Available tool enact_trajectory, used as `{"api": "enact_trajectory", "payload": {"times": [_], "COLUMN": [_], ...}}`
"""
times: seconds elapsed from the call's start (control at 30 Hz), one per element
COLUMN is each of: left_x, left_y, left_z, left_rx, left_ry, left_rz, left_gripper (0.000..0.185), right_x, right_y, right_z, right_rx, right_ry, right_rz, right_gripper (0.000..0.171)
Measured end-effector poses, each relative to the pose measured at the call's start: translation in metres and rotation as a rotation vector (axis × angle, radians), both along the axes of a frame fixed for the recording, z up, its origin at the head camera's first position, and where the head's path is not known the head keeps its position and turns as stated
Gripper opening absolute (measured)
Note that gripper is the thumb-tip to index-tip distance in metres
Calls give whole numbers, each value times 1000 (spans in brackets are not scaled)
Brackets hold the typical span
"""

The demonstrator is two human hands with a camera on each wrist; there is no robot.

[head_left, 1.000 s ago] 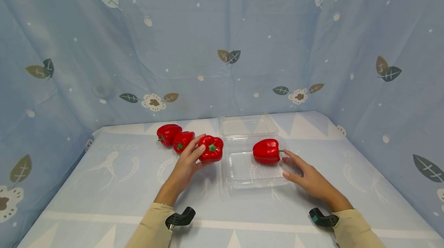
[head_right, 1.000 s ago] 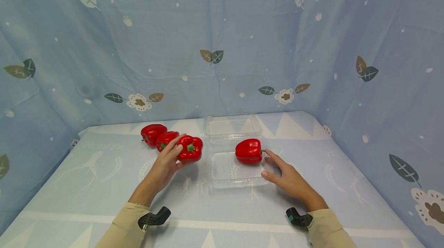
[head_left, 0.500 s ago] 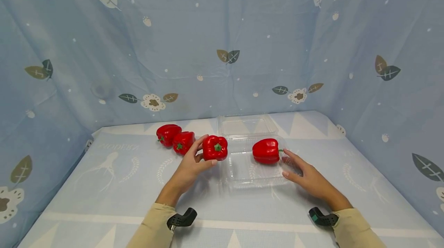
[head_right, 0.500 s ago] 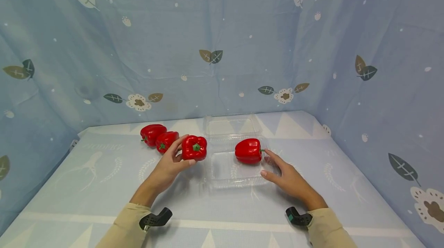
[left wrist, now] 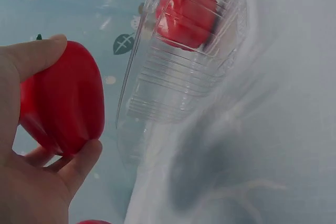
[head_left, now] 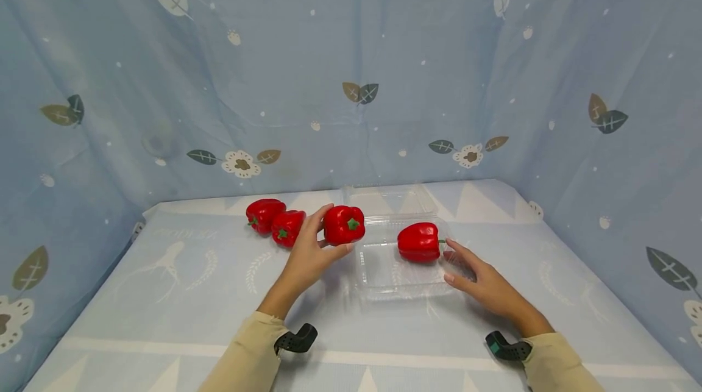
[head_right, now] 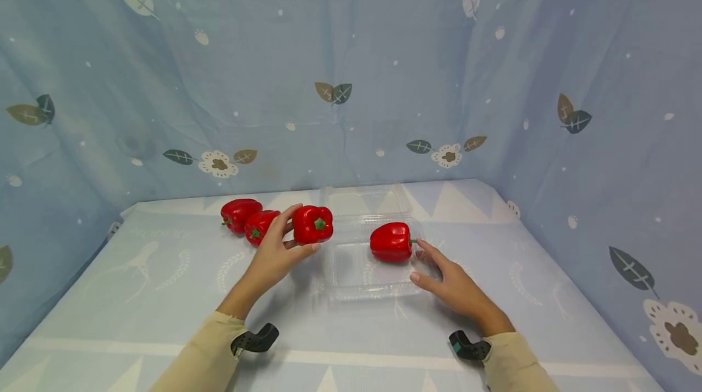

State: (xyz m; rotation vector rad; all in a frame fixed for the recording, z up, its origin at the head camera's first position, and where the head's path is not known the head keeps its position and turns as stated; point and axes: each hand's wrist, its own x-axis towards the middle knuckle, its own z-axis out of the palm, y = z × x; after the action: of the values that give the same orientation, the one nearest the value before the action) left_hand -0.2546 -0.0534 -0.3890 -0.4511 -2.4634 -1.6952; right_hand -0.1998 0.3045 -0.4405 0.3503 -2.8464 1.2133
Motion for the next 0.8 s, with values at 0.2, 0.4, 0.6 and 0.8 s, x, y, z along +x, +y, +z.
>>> {"api": "enact_trajectory", "payload": {"times": [0.2,0.4,0.6,0.8], "left_x": [-3,-7,-9,-11], "left_y": [10,15,17,19], "left_z": [10,14,13,13], "left_rx": [-120,-204,-205,-231], "left_ry": [51,79,147,201], "left_rz": [17,-16,-47,-75], "left_gripper": [88,88,83,79], "right_x": [0,-1,0,-1], "right_y": [-2,-3,-2,-2], "right_z": [0,0,-1,-2], "right_rx": [11,18,13,17], "right_ry": [0,0,-2,7], "right_rz": [-7,-8,-4,-9], "right_gripper": [73,73,73,73]}}
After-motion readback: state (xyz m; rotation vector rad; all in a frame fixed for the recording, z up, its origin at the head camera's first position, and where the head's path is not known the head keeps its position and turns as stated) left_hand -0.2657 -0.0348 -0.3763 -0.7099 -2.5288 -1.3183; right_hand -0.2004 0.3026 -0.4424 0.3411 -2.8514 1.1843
